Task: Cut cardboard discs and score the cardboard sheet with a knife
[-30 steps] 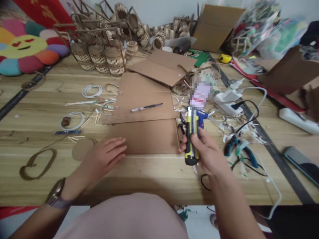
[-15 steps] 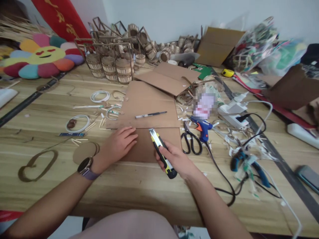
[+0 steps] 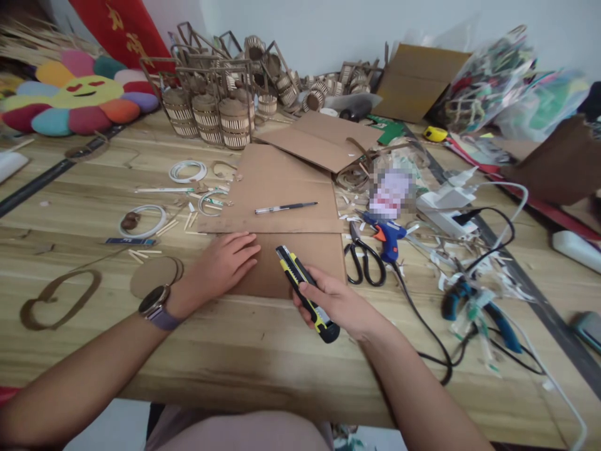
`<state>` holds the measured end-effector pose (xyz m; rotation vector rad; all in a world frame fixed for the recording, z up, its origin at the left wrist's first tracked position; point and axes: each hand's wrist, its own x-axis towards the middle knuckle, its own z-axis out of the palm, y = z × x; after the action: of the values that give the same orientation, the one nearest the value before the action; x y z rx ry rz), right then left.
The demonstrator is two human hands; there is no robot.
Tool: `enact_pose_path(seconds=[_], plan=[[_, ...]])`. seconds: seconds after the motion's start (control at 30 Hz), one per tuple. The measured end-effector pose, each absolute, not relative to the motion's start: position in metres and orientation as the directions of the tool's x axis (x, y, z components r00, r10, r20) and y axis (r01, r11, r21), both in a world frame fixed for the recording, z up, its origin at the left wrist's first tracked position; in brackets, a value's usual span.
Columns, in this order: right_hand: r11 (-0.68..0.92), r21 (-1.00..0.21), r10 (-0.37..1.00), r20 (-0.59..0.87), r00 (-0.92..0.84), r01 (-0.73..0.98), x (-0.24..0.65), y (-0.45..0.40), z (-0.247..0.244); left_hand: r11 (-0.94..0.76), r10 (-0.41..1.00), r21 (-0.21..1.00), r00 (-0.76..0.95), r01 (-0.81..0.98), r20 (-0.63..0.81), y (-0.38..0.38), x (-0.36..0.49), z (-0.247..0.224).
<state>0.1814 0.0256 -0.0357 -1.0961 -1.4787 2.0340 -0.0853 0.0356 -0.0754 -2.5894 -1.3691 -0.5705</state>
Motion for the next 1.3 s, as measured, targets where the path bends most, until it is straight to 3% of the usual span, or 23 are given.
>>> enact_pose_path(seconds=[0.17, 0.27, 0.37, 0.47, 0.53, 0.6, 0.9, 1.1, 1.3], plan=[[-0.178, -0.953, 0.708, -0.296, -0.641, 0.243, 0.186, 0.031, -0.020, -0.559, 0.780, 0.037, 0.510, 0.828, 0.364, 0.035, -0.082, -0.071], [0.076, -0.877, 0.719, -0.281, -0.636, 0.475, 0.183, 0.034, -0.009, -0.549, 0.793, -0.001, 0.521, 0.836, 0.316, 0.035, -0.078, -0.062], [0.408, -0.534, 0.754, -0.260, -0.603, 0.740, 0.170, 0.035, -0.001, -0.548, 0.792, -0.028, 0.529, 0.836, 0.306, 0.042, -0.073, -0.055], [0.612, -0.136, 0.713, -0.329, -0.619, 0.779, 0.153, 0.035, 0.002, -0.579, 0.772, 0.000, 0.548, 0.815, 0.324, 0.056, -0.068, -0.058], [0.678, 0.003, 0.672, -0.407, -0.619, 0.735, 0.144, 0.036, 0.001, -0.606, 0.768, 0.036, 0.572, 0.795, 0.287, 0.065, -0.065, -0.065], [0.711, 0.064, 0.652, -0.434, -0.622, 0.701, 0.140, 0.037, -0.001, -0.619, 0.773, 0.069, 0.592, 0.782, 0.229, 0.071, -0.064, -0.073], [0.770, 0.080, 0.590, -0.465, -0.659, 0.633, 0.136, 0.044, -0.004, -0.609, 0.789, 0.116, 0.584, 0.785, 0.191, 0.071, -0.061, -0.079], [0.753, -0.081, 0.560, -0.444, -0.700, 0.653, 0.144, 0.055, -0.007, -0.603, 0.795, 0.170, 0.571, 0.779, 0.205, 0.072, -0.061, -0.076], [0.692, -0.193, 0.561, -0.462, -0.687, 0.696, 0.147, 0.062, -0.008, -0.605, 0.795, 0.148, 0.581, 0.783, 0.175, 0.071, -0.060, -0.073]])
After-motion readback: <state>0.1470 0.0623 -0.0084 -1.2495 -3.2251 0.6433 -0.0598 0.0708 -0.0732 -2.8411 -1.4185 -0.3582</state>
